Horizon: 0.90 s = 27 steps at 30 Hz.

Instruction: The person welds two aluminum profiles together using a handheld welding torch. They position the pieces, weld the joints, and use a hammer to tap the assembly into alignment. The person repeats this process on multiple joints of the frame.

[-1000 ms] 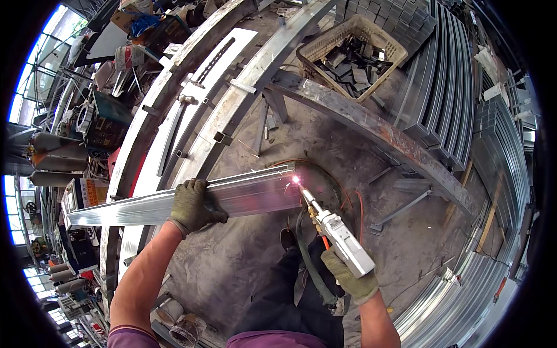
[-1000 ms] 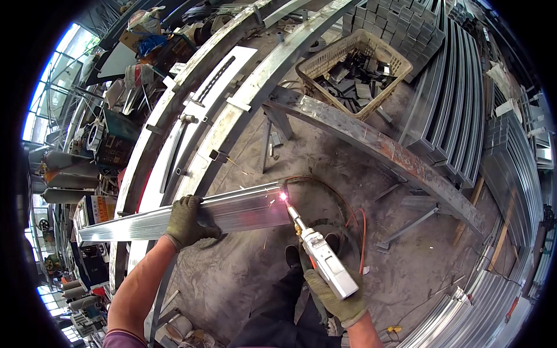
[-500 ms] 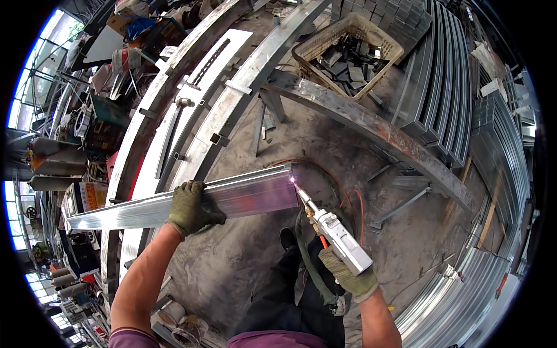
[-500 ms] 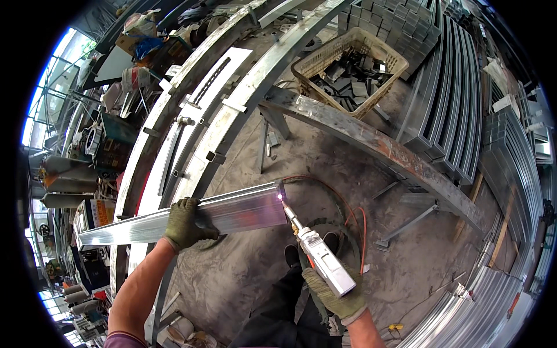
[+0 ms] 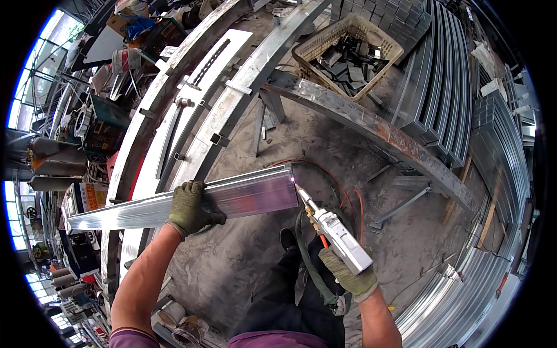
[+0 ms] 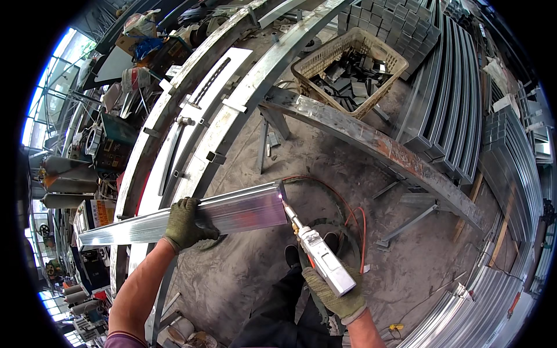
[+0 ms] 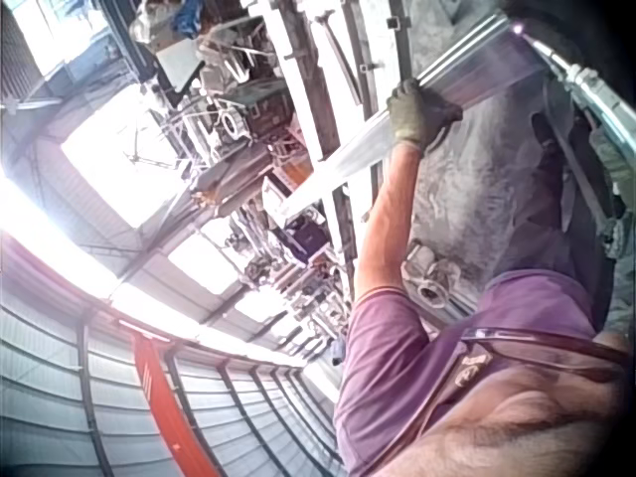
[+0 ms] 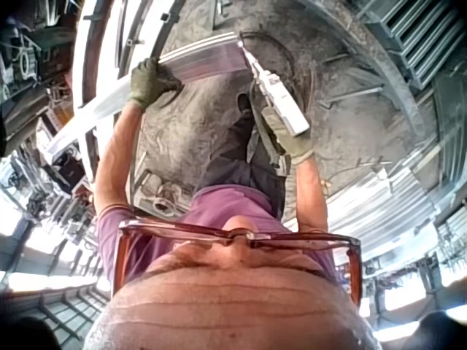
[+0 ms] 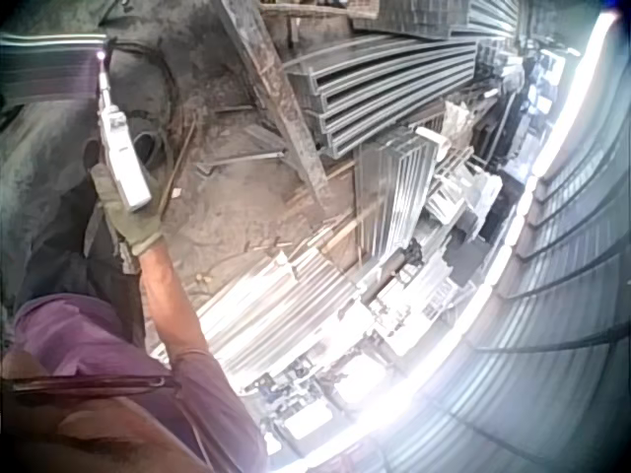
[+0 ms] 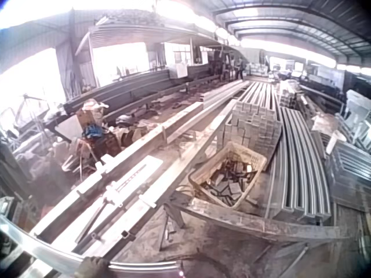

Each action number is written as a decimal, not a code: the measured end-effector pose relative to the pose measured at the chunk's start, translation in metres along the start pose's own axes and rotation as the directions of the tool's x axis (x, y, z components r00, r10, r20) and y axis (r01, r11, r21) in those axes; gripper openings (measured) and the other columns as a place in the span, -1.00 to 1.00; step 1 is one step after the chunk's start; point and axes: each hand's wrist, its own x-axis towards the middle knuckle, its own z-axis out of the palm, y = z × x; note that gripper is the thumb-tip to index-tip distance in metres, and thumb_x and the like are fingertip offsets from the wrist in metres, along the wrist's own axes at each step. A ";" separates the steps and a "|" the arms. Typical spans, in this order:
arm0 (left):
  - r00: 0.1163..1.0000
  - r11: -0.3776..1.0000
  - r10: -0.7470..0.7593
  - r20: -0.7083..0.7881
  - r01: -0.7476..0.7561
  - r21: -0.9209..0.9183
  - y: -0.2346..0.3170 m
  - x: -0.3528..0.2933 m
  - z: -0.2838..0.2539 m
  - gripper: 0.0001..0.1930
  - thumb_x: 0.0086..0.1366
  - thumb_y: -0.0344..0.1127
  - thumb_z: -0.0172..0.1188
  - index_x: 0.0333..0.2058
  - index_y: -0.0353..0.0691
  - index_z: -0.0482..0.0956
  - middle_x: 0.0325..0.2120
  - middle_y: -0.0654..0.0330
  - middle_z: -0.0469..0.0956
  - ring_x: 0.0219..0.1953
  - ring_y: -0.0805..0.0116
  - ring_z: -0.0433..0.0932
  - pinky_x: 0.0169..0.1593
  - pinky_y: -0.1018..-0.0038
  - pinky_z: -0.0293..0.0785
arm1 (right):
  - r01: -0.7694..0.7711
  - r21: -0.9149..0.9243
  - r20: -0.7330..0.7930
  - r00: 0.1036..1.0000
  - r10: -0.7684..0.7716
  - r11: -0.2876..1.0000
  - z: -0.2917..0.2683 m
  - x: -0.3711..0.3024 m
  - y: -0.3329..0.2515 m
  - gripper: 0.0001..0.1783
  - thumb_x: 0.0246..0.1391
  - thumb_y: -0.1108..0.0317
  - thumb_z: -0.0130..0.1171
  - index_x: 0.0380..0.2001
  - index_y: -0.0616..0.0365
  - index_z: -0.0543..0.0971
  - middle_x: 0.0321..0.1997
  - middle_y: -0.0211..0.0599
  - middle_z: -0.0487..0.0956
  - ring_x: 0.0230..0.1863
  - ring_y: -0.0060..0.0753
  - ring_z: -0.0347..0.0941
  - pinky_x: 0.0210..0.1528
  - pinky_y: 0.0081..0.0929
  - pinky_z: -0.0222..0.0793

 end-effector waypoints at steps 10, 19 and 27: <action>1.000 1.000 0.013 -0.022 -0.013 -0.002 -0.004 -0.001 0.005 0.23 -0.24 0.41 0.74 0.25 -0.39 0.52 0.17 -0.13 0.57 0.27 -0.13 0.52 0.42 0.07 0.39 | 0.089 -0.054 0.003 0.996 -0.089 0.995 0.002 -0.001 0.010 -0.73 0.23 0.40 0.60 -0.03 0.14 0.81 -0.22 -0.34 0.83 -0.22 -0.42 0.79 -0.16 -0.43 0.68; 1.000 1.000 -0.009 0.009 0.009 0.014 0.002 -0.001 0.000 0.28 -0.24 0.45 0.73 0.28 -0.43 0.50 0.20 -0.15 0.56 0.31 -0.15 0.50 0.47 0.06 0.36 | 0.022 -0.028 -0.010 1.000 -0.023 0.999 0.002 -0.001 0.007 -0.72 0.19 0.38 0.63 -0.05 0.13 0.81 -0.27 -0.37 0.81 -0.26 -0.37 0.79 -0.24 -0.38 0.67; 0.999 1.000 -0.020 0.027 0.020 -0.005 0.001 0.000 0.000 0.27 -0.25 0.44 0.74 0.28 -0.41 0.50 0.20 -0.14 0.56 0.32 -0.14 0.49 0.46 0.06 0.37 | 0.172 -0.120 -0.030 0.984 -0.177 0.978 0.003 -0.002 0.015 -0.74 0.21 0.35 0.62 -0.07 0.11 0.82 -0.30 -0.40 0.80 -0.31 -0.41 0.78 -0.27 -0.38 0.66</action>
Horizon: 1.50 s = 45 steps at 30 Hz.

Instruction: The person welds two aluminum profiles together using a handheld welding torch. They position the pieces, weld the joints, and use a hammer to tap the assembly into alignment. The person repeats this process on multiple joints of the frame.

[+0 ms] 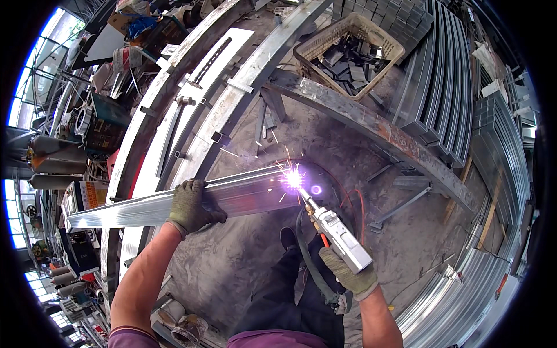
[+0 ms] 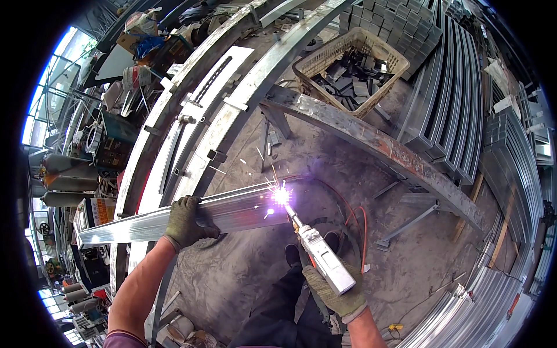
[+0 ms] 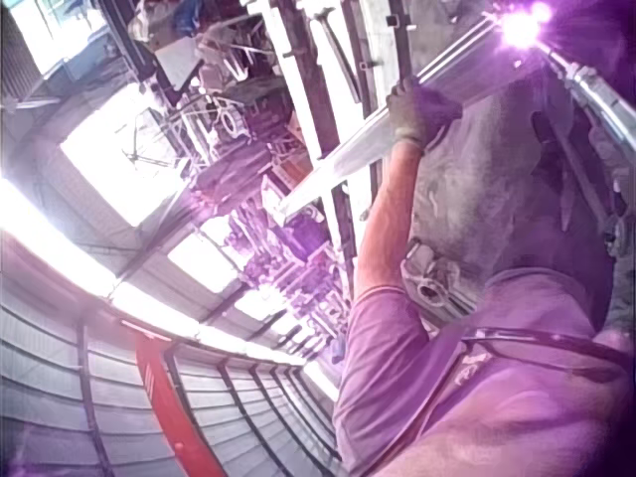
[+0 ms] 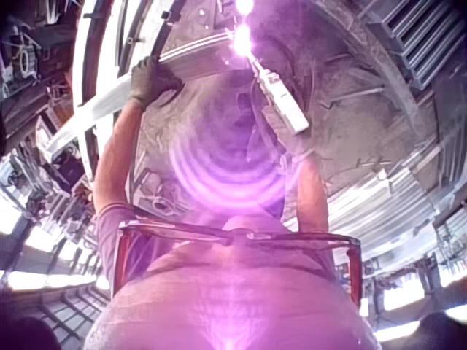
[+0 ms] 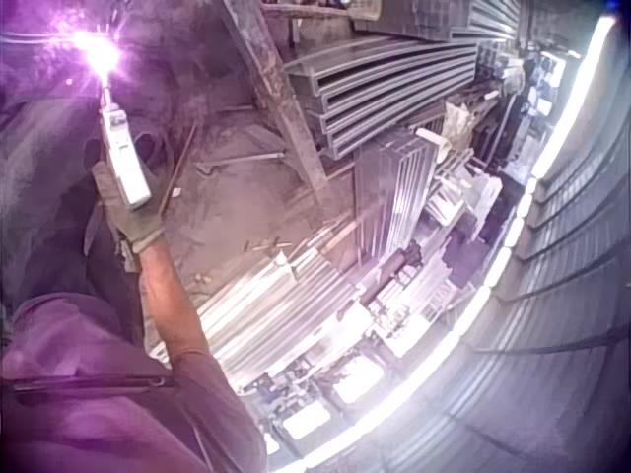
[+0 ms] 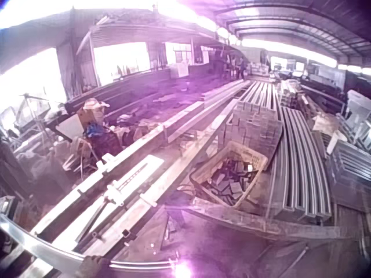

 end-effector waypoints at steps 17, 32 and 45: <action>0.999 1.000 0.018 -0.042 -0.018 0.011 0.001 -0.002 0.001 0.21 -0.24 0.38 0.74 0.23 -0.42 0.51 0.14 -0.12 0.57 0.27 -0.13 0.52 0.43 0.07 0.40 | -0.141 0.087 0.044 0.990 0.137 0.986 -0.003 0.001 -0.007 -0.75 0.24 0.30 0.61 -0.08 0.11 0.80 -0.37 -0.46 0.76 -0.39 -0.47 0.70 -0.33 -0.41 0.60; 0.998 1.000 0.025 -0.062 -0.024 0.013 -0.001 -0.002 0.003 0.24 -0.29 0.40 0.77 0.21 -0.44 0.52 0.10 -0.11 0.58 0.23 -0.12 0.53 0.38 0.06 0.42 | -0.025 0.027 0.004 1.000 0.025 0.999 0.000 -0.003 0.000 -0.76 0.23 0.36 0.61 -0.08 0.09 0.81 -0.35 -0.48 0.78 -0.36 -0.50 0.73 -0.32 -0.43 0.62; 0.996 0.999 0.047 -0.082 -0.046 0.011 -0.001 -0.003 0.003 0.25 -0.30 0.37 0.80 0.22 -0.45 0.53 0.10 -0.10 0.58 0.22 -0.11 0.54 0.38 0.07 0.44 | -0.021 0.018 0.025 0.999 0.021 1.000 0.000 -0.008 0.004 -0.75 0.22 0.38 0.61 -0.05 0.09 0.81 -0.31 -0.50 0.80 -0.32 -0.57 0.76 -0.30 -0.49 0.65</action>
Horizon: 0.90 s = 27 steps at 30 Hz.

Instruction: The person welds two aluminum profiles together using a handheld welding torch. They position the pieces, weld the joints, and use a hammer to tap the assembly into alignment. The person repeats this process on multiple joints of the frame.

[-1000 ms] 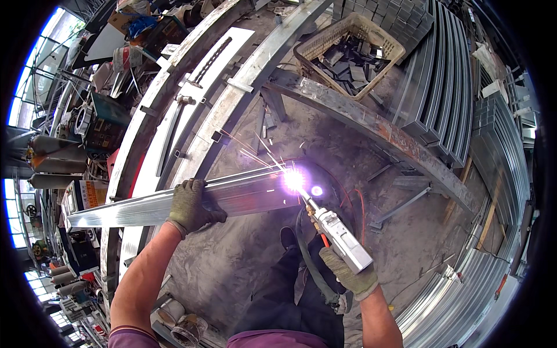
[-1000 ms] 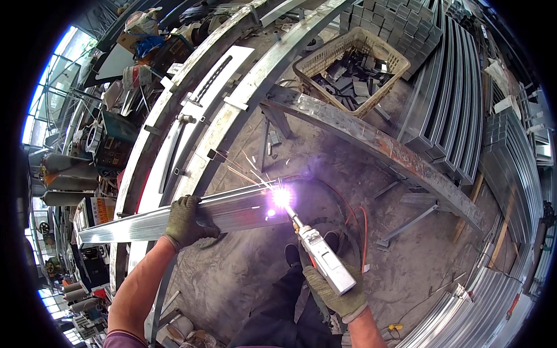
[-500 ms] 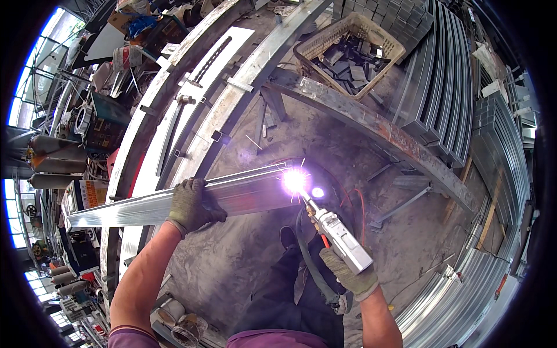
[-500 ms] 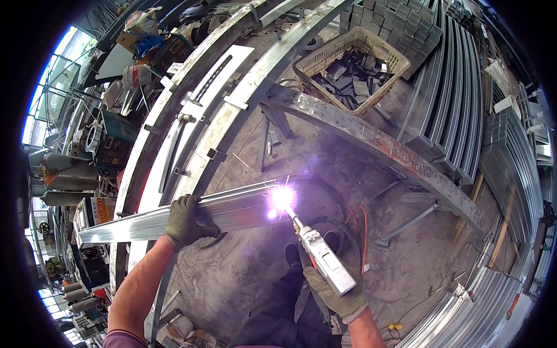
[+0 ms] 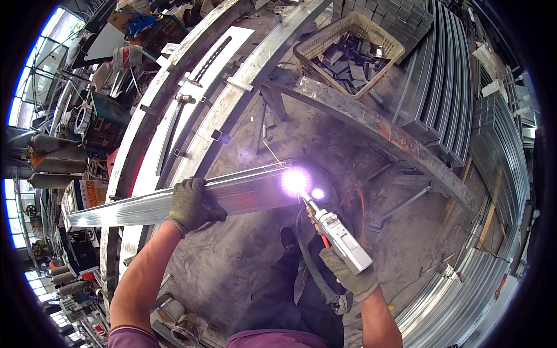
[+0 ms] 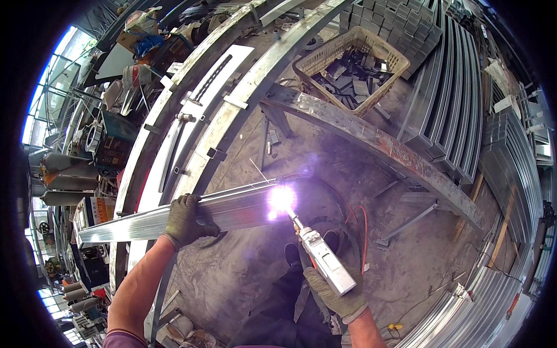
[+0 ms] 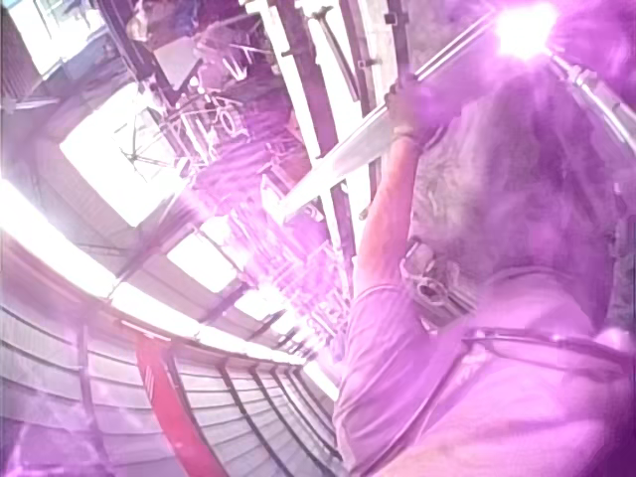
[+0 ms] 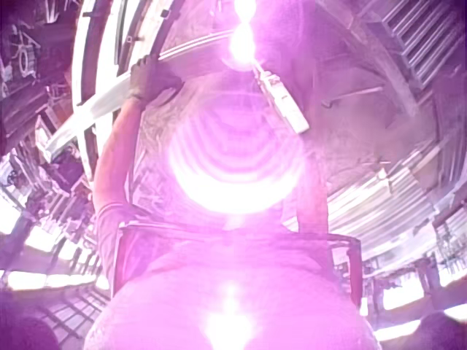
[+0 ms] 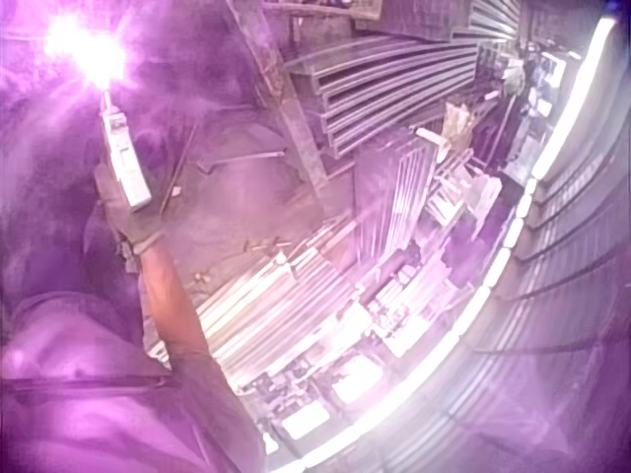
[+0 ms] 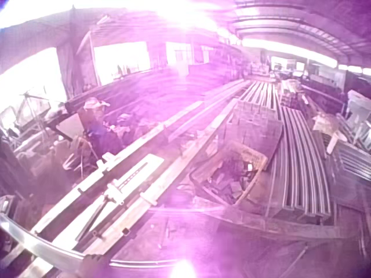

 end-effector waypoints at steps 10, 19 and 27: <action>1.000 1.000 -0.003 0.008 0.003 -0.006 0.003 0.000 -0.002 0.18 -0.22 0.37 0.74 0.22 -0.41 0.53 0.12 -0.13 0.59 0.25 -0.13 0.53 0.41 0.05 0.40 | -0.177 0.104 0.048 0.984 0.173 0.979 -0.001 -0.001 -0.007 -0.76 0.23 0.37 0.61 -0.07 0.09 0.80 -0.39 -0.57 0.74 -0.40 -0.65 0.67 -0.37 -0.52 0.55; 0.999 1.000 -0.011 0.030 0.011 -0.016 -0.001 0.002 0.000 0.21 -0.23 0.41 0.74 0.23 -0.43 0.53 0.12 -0.13 0.59 0.23 -0.13 0.54 0.39 0.04 0.41 | 0.055 -0.063 -0.018 0.998 -0.056 0.997 0.001 -0.003 0.001 -0.76 0.23 0.34 0.61 -0.06 0.02 0.81 -0.27 -0.50 0.81 -0.26 -0.46 0.77 -0.24 -0.40 0.63; 0.997 0.999 -0.046 0.058 0.046 -0.002 0.005 0.002 -0.005 0.23 -0.23 0.41 0.74 0.24 -0.43 0.52 0.14 -0.14 0.59 0.27 -0.13 0.53 0.43 0.06 0.40 | -0.076 0.042 0.007 0.997 0.076 0.996 0.000 -0.004 -0.004 -0.75 0.23 0.37 0.61 -0.05 0.07 0.80 -0.29 -0.50 0.80 -0.31 -0.52 0.75 -0.30 -0.46 0.62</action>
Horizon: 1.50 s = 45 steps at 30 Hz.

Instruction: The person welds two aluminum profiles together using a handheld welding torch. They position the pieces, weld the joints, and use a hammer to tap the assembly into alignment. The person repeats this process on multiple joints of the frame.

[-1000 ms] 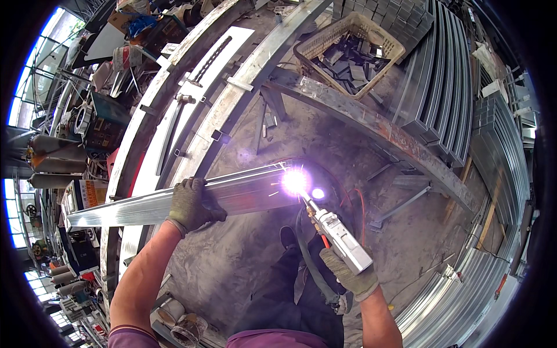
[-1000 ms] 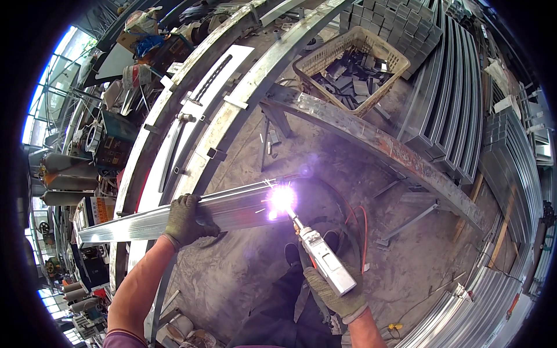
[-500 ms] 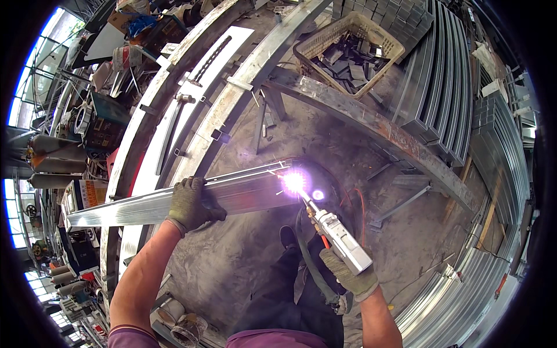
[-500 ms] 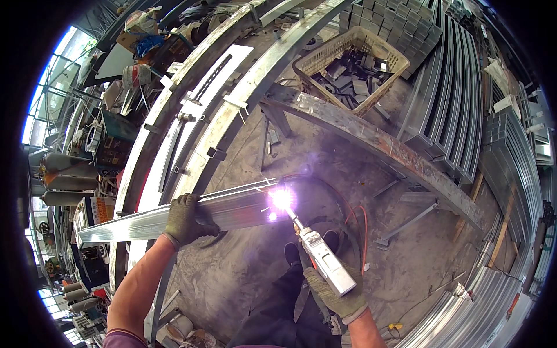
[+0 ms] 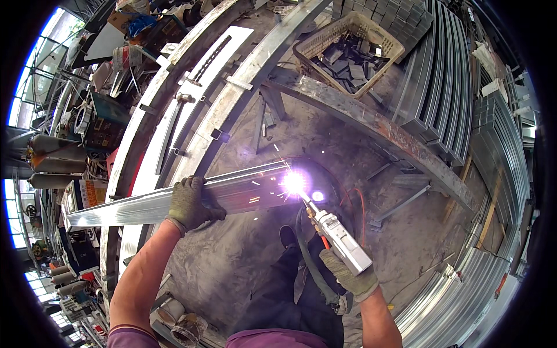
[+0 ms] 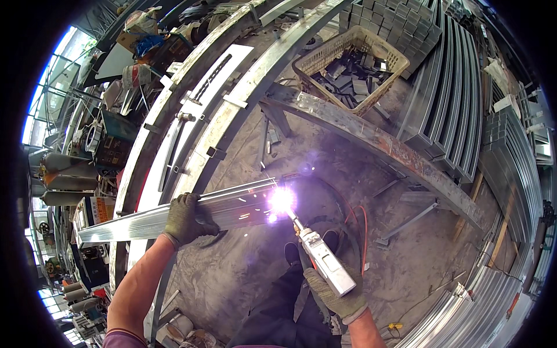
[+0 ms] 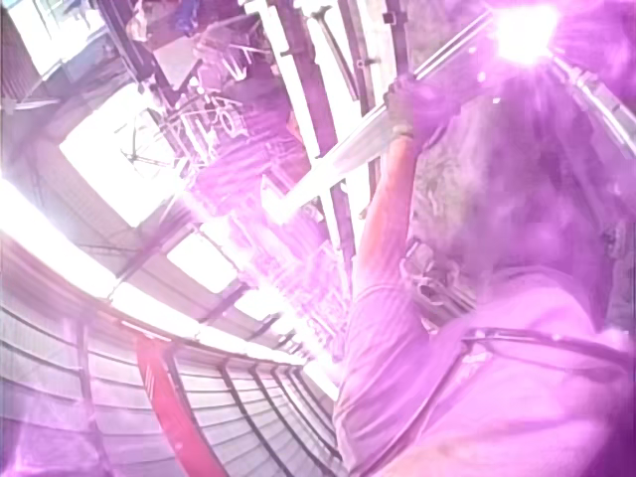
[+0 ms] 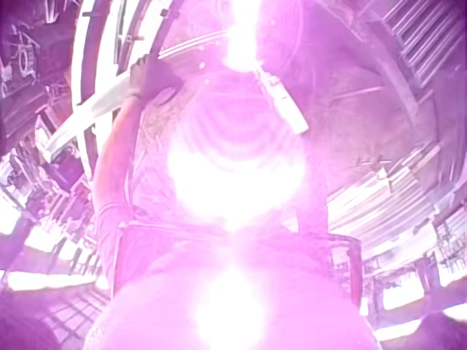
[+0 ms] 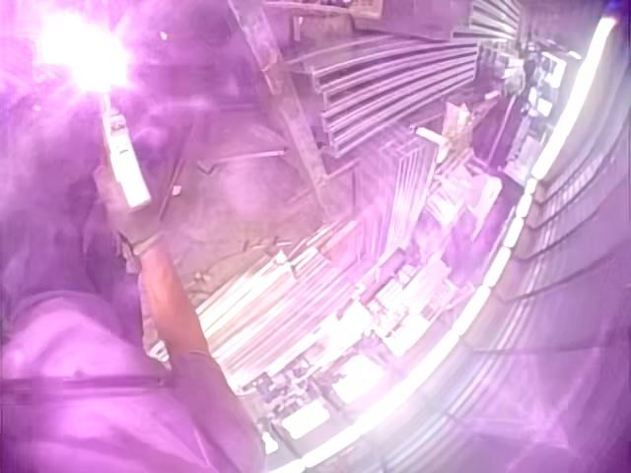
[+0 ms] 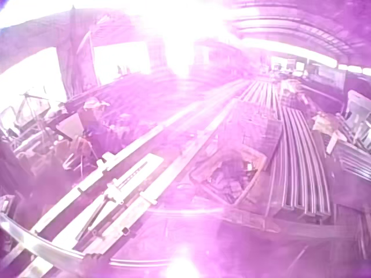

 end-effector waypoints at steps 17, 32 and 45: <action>0.998 1.000 0.029 -0.049 -0.029 -0.011 -0.003 -0.002 0.003 0.18 -0.24 0.38 0.75 0.23 -0.38 0.54 0.14 -0.12 0.58 0.25 -0.14 0.53 0.40 0.06 0.41 | -0.276 0.114 0.063 0.961 0.270 0.955 -0.014 -0.008 -0.007 -0.72 0.28 0.43 0.55 0.02 0.22 0.77 -0.27 -0.40 0.76 -0.28 -0.55 0.65 -0.20 -0.46 0.61; 0.999 1.000 0.022 -0.048 -0.022 0.005 -0.004 -0.003 0.005 0.21 -0.23 0.39 0.74 0.26 -0.38 0.53 0.15 -0.13 0.58 0.27 -0.14 0.53 0.42 0.05 0.41 | 0.001 -0.058 0.054 0.999 0.002 0.998 -0.005 -0.004 -0.002 -0.72 0.25 0.46 0.53 0.02 0.07 0.82 -0.11 -0.37 0.85 -0.09 -0.39 0.81 -0.07 -0.39 0.72; 1.000 1.000 -0.006 0.012 0.006 0.018 0.002 -0.003 -0.001 0.27 -0.20 0.42 0.73 0.31 -0.43 0.49 0.23 -0.15 0.55 0.33 -0.14 0.50 0.47 0.06 0.37 | -0.043 -0.022 0.055 0.998 0.044 0.999 -0.002 -0.003 -0.001 -0.70 0.27 0.45 0.49 0.06 0.00 0.84 0.00 -0.40 0.86 0.03 -0.41 0.81 0.01 -0.36 0.69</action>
